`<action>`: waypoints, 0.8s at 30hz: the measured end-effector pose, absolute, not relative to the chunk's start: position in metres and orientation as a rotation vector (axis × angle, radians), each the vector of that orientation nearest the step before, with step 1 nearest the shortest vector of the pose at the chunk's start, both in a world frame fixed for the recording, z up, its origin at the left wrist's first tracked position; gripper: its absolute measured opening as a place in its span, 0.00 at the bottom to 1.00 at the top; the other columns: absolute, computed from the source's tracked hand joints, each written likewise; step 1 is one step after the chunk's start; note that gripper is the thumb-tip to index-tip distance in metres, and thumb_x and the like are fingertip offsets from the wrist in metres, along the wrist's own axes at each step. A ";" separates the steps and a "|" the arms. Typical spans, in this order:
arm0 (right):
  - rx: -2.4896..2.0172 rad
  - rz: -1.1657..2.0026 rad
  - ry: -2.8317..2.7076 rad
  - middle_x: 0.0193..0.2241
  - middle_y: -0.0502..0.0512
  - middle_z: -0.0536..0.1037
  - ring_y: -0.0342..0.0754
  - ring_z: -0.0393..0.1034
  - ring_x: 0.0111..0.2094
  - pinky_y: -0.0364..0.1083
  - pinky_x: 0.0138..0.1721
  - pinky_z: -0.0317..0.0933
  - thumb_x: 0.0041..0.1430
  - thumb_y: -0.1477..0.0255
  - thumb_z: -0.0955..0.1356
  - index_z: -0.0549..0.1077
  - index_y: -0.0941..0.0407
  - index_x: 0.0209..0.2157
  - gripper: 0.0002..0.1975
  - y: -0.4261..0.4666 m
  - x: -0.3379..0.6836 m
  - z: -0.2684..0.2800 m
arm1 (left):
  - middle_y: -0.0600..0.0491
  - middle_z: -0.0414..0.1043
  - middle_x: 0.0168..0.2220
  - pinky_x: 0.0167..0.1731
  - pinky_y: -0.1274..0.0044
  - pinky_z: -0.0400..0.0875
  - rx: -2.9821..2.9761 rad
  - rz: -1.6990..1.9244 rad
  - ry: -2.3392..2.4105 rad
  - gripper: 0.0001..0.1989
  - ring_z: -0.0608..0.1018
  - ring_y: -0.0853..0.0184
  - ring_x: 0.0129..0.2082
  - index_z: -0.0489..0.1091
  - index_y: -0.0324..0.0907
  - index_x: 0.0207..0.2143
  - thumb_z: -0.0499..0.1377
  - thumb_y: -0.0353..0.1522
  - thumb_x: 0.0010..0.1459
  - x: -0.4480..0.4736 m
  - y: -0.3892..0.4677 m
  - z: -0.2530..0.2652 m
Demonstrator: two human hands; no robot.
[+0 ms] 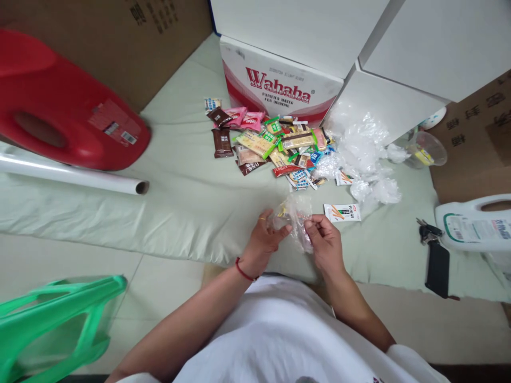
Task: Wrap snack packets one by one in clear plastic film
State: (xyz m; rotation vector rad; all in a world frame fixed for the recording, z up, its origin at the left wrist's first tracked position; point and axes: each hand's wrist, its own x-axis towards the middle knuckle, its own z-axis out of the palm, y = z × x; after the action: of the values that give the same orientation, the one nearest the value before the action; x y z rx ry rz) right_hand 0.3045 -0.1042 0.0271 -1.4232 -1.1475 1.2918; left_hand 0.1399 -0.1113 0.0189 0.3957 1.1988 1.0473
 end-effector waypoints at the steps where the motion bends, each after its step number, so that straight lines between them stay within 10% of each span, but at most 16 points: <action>1: -1.405 1.339 -1.090 0.23 0.44 0.67 0.42 0.55 0.24 0.42 0.26 0.52 0.60 0.52 0.75 0.76 0.53 0.36 0.18 -0.105 0.304 0.029 | 0.61 0.67 0.31 0.18 0.82 0.51 0.399 1.004 1.147 0.35 0.60 0.77 0.23 0.70 0.43 0.48 0.78 0.45 0.40 0.141 -0.114 0.019; 5: -1.385 1.443 -0.814 0.23 0.43 0.66 0.40 0.55 0.23 0.41 0.25 0.52 0.50 0.50 0.79 0.73 0.53 0.34 0.24 -0.099 0.311 0.031 | 0.60 0.64 0.24 0.19 0.82 0.51 0.389 0.986 1.073 0.25 0.61 0.77 0.22 0.70 0.40 0.27 0.79 0.44 0.40 0.136 -0.117 0.019; 9: -1.438 1.393 -0.708 0.27 0.43 0.69 0.40 0.60 0.25 0.41 0.28 0.57 0.44 0.53 0.82 0.73 0.54 0.37 0.27 -0.092 0.332 0.023 | 0.54 0.78 0.34 0.28 0.81 0.69 0.265 1.073 0.934 0.23 0.76 0.70 0.33 0.71 0.42 0.29 0.79 0.42 0.41 0.120 -0.116 0.020; 13: -1.458 1.048 -0.956 0.30 0.46 0.72 0.41 0.61 0.28 0.41 0.30 0.57 0.59 0.54 0.76 0.75 0.54 0.40 0.19 -0.099 0.343 0.020 | 0.50 0.83 0.43 0.40 0.74 0.77 0.263 1.110 0.859 0.21 0.82 0.63 0.44 0.72 0.43 0.30 0.80 0.41 0.43 0.118 -0.119 0.019; 18: -1.350 1.356 -1.289 0.40 0.54 0.80 0.48 0.73 0.41 0.45 0.42 0.67 0.62 0.52 0.74 0.78 0.54 0.48 0.23 -0.108 0.322 0.025 | 0.50 0.84 0.38 0.44 0.72 0.74 0.492 1.108 0.897 0.20 0.82 0.63 0.39 0.78 0.41 0.32 0.79 0.44 0.46 0.133 -0.126 0.017; 24: -1.468 1.350 -0.930 0.26 0.44 0.72 0.40 0.62 0.25 0.41 0.29 0.58 0.52 0.52 0.78 0.75 0.55 0.35 0.22 -0.093 0.324 0.028 | 0.51 0.82 0.33 0.37 0.75 0.77 0.324 1.197 1.045 0.26 0.81 0.65 0.35 0.72 0.42 0.24 0.78 0.51 0.43 0.105 -0.123 0.019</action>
State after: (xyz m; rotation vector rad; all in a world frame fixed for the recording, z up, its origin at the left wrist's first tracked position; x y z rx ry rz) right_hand 0.3238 -0.0930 0.0284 -1.4682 -0.9297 1.3504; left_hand 0.1054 -0.1231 0.0194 0.3242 1.0446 1.1972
